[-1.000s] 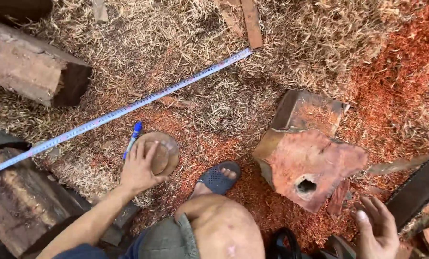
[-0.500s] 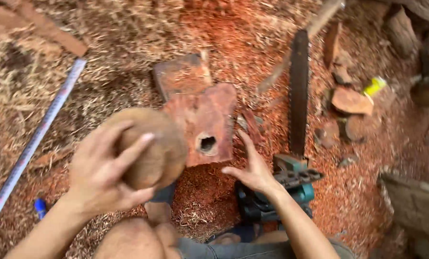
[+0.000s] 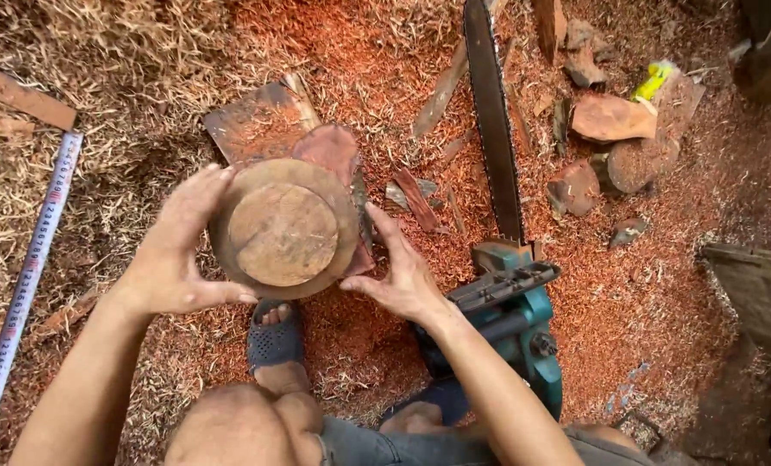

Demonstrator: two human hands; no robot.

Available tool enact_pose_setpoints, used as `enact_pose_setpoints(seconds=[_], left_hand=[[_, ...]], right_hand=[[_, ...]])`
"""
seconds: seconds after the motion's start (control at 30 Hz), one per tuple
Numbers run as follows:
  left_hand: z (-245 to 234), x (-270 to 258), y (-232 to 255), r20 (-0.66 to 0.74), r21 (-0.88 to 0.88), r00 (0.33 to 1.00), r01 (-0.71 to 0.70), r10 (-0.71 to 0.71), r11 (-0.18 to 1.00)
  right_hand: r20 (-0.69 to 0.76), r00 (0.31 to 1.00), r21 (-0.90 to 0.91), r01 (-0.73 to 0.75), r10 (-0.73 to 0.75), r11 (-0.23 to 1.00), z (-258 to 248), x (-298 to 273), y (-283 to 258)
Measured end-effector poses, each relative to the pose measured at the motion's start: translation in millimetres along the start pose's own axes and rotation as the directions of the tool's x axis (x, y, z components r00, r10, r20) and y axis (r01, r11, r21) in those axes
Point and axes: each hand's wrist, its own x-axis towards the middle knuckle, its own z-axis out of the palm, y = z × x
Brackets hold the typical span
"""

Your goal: The recorder is using a power planer to smooth a wooden block and then marking dimensions on a round wood piece.

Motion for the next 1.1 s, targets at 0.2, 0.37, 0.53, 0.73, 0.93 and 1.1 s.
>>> enact_pose_setpoints(seconds=[0.2,0.37,0.53,0.73,0.93,1.1], left_hand=[[16.4,-9.4,-17.9,0.065,-0.079,0.996,0.059,-0.054,0.995],[18.5,-4.3,-13.3,0.018,-0.088,1.000,0.015,-0.013,0.996],[20.0,21.1,22.0,-0.200,0.011,0.962,-0.189,0.188,0.982],[11.3,9.2,1.9,-0.289,-0.227,0.957,-0.030,-0.038,0.973],[-37.4,-16.9,5.4,-0.658,-0.257,0.751,-0.152,-0.057,0.954],[-44.7,-6.0,17.6,-0.703,-0.225,0.711,-0.216,-0.004,0.950]], right_hand=[[-0.038,0.991,-0.100,0.124,-0.128,0.987,6.0,1.7,1.0],[-0.073,0.966,-0.178,0.231,-0.247,0.956,8.4,2.9,6.2],[-0.062,0.994,-0.041,0.085,-0.087,0.996,13.3,0.4,16.1],[-0.053,0.998,0.013,0.034,-0.033,0.999,18.8,-1.5,32.9],[-0.088,0.990,-0.056,0.104,-0.108,0.993,18.8,0.1,22.2],[-0.067,0.990,-0.087,0.118,-0.124,0.989,22.7,2.4,21.3]])
